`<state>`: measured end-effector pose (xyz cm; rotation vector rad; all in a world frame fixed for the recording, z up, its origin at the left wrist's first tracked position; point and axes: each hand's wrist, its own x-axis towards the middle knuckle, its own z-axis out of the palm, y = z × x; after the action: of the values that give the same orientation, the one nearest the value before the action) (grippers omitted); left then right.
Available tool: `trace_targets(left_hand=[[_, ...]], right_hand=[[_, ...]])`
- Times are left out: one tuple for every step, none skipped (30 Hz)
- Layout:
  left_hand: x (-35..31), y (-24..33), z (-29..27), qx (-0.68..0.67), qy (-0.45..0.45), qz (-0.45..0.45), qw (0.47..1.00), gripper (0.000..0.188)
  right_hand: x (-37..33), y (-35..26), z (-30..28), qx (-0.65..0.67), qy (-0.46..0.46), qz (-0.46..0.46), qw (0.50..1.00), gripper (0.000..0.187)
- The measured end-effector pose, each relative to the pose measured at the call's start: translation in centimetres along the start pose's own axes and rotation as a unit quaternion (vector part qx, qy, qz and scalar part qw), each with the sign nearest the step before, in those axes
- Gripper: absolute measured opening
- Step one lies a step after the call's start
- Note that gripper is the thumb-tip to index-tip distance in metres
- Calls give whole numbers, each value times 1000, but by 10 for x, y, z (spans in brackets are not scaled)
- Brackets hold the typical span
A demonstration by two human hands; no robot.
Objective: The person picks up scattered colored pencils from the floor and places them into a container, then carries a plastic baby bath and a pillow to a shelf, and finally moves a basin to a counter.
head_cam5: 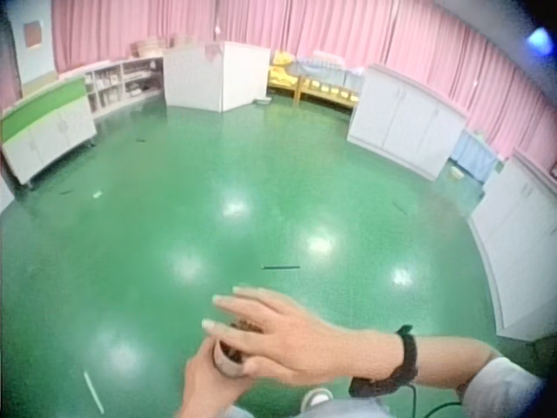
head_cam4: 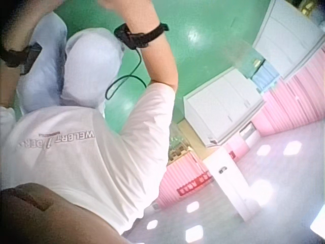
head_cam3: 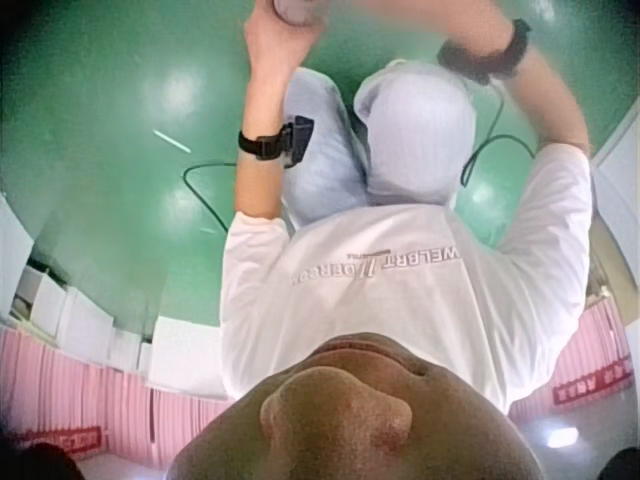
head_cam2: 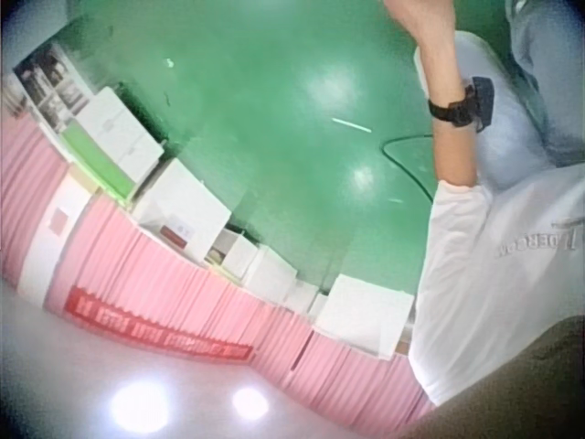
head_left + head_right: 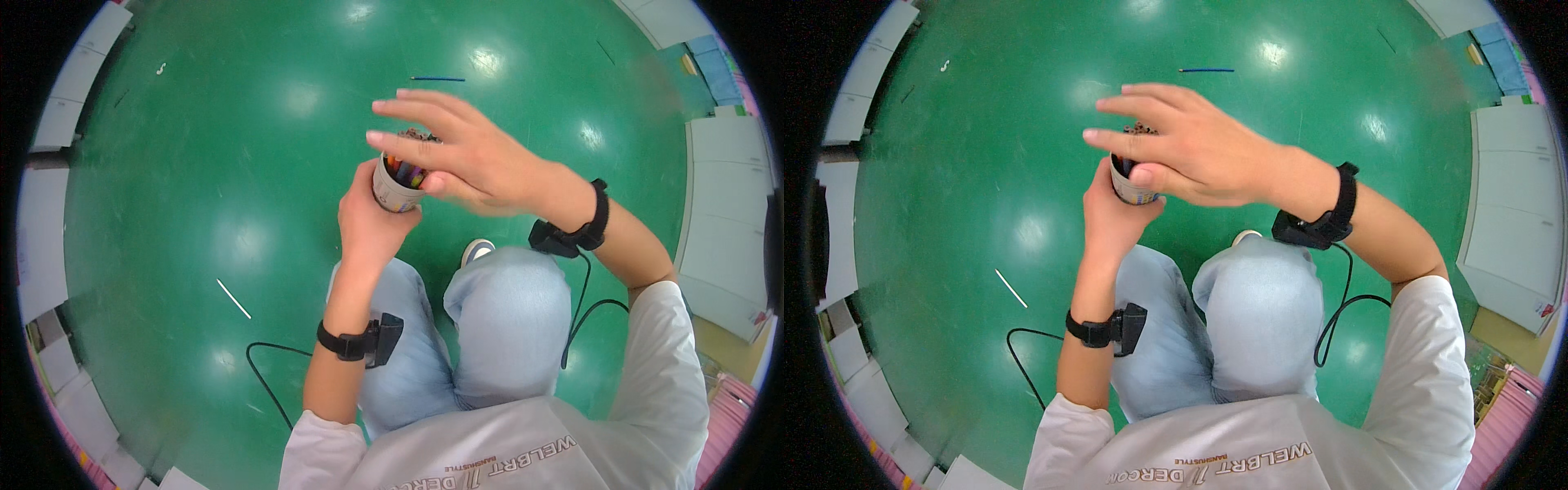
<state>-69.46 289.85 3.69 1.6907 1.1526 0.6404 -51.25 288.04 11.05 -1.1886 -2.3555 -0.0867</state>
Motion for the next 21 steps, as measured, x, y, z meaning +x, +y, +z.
trace_targets(left_hand=[[0, 0, -4, -2, 2, 3, 1000, 56], [-2, -2, -9, -34, 13, 3, 999, 57], [-2, -2, -18, -66, 25, 6, 998, 59], [-3, -6, -28, -76, 23, -12, 997, 62], [-3, -17, -38, -77, 24, -9, 997, 62], [-6, -27, -49, -89, 50, -19, 995, 62], [-7, -34, -56, -104, 67, -29, 992, 63], [-8, -34, -69, -100, 61, -39, 992, 68], [-10, -36, -81, -99, 62, -39, 992, 68], [-7, -36, -87, -91, 74, -17, 993, 60], [-5, -34, -90, -79, 87, 3, 993, 52], [-2, -33, -91, -143, 77, -20, 987, 51], [-2, -36, -98, -137, 75, -23, 987, 51], [0, -43, -107, -113, 94, -46, 988, 51], [10, -46, -109, -93, 114, -63, 987, 51], [18, -47, -110, -97, 99, -61, 988, 52], [27, -46, -105, -97, 99, -63, 988, 52], [36, -44, -101, -94, 114, -69, 987, 54], [45, -44, -97, -91, 129, -77, 985, 56], [52, -45, -94, -90, 132, -83, 984, 56], [59, -49, -92, -89, 123, -86, 985, 58]], right_hand=[[-2, 0, 5, 98, 25, 33, 994, 41], [-7, -1, 12, 197, 48, 67, 977, 44], [-12, 6, 19, 228, 92, 115, 963, 42], [-19, 19, 26, 257, 134, 161, 943, 40], [-29, 36, 35, 262, 76, 253, 928, 40], [-39, 54, 44, 267, 16, 340, 902, 40], [-54, 74, 59, 265, 34, 408, 873, 36], [-69, 92, 73, 264, 51, 471, 840, 32], [-83, 109, 85, 265, 51, 469, 841, 32], [-103, 131, 90, 200, 9, 502, 841, 31], [-119, 150, 95, 137, -33, 532, 835, 31], [-134, 168, 102, 135, -29, 538, 831, 31], [-141, 181, 114, 90, -57, 514, 851, 30], [-147, 185, 128, 45, -87, 487, 868, 31], [-154, 194, 140, 45, -88, 487, 868, 31], [-161, 203, 153, 24, -107, 511, 853, 30], [-161, 212, 161, 4, -126, 534, 836, 30], [-161, 224, 169, 7, -159, 546, 823, 33], [-161, 237, 174, 10, -163, 544, 823, 33], [-163, 250, 181, -10, -170, 552, 816, 34], [-165, 261, 189, -29, -177, 558, 810, 35]])
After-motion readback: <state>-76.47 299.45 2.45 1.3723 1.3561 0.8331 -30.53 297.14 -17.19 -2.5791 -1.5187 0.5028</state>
